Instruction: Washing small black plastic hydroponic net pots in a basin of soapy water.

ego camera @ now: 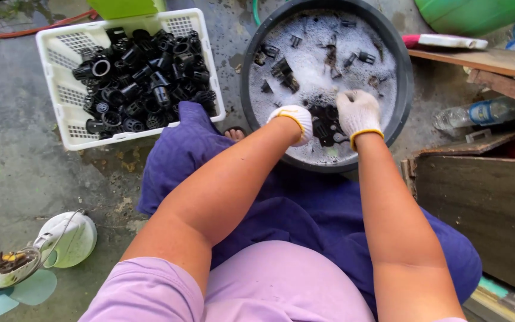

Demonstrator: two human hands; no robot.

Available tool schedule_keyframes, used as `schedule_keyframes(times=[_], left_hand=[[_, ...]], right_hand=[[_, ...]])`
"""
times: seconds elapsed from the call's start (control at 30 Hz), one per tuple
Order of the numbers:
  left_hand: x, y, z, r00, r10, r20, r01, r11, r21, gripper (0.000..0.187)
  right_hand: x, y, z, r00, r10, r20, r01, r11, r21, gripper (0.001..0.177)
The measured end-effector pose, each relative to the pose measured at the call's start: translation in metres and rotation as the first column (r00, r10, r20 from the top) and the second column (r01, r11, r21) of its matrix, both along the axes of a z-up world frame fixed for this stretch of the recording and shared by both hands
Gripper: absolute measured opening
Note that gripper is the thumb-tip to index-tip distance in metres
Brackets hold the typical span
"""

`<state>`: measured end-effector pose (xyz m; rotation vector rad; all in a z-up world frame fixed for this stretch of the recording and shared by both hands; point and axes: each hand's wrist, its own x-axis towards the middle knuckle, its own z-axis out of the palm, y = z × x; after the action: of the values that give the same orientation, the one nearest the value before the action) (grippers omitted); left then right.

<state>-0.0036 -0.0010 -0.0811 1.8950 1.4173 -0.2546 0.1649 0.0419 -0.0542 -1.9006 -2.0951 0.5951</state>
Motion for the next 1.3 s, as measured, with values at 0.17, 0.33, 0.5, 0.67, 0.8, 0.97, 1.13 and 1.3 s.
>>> schedule_keyframes(times=[0.17,0.33,0.5,0.67,0.8,0.97,1.13,1.3], left_hand=[[0.005,0.002,0.009,0.996,0.087,0.028,-0.088,0.995,0.047,0.027],[0.001,0.004,0.047,0.951,0.291,0.104,-0.302,0.947,0.112,0.025],[-0.001,0.006,0.027,0.898,0.383,0.217,-0.439,0.82,0.367,0.039],[-0.005,0.005,0.036,0.897,0.409,0.166,-0.441,0.837,0.324,0.038],[-0.007,0.009,0.026,0.882,0.43,0.194,-0.471,0.809,0.352,0.037],[-0.017,0.008,0.042,0.846,0.456,0.277,-0.527,0.793,0.306,0.043],[-0.018,0.017,0.019,0.804,0.439,0.401,-0.56,0.786,0.263,0.051],[-0.012,0.018,0.023,0.877,0.399,0.269,-0.466,0.841,0.273,0.049]], right_hand=[[0.055,-0.018,-0.042,0.965,-0.193,0.18,0.209,0.975,-0.075,0.038],[0.044,-0.037,-0.041,0.933,-0.21,0.292,0.207,0.977,0.041,0.036],[0.005,-0.048,-0.018,0.931,0.004,0.365,0.12,0.941,-0.316,0.033],[-0.021,-0.057,-0.018,0.866,0.126,0.484,-0.011,0.972,-0.235,0.047],[-0.025,-0.056,-0.042,0.901,0.105,0.421,0.022,0.958,-0.285,0.052],[-0.019,-0.055,-0.033,0.928,0.072,0.366,0.041,0.955,-0.293,0.057],[0.013,-0.056,-0.028,0.987,-0.15,0.061,0.162,0.924,-0.345,0.076],[0.034,-0.05,-0.036,0.632,-0.459,-0.625,0.082,0.841,-0.535,0.04]])
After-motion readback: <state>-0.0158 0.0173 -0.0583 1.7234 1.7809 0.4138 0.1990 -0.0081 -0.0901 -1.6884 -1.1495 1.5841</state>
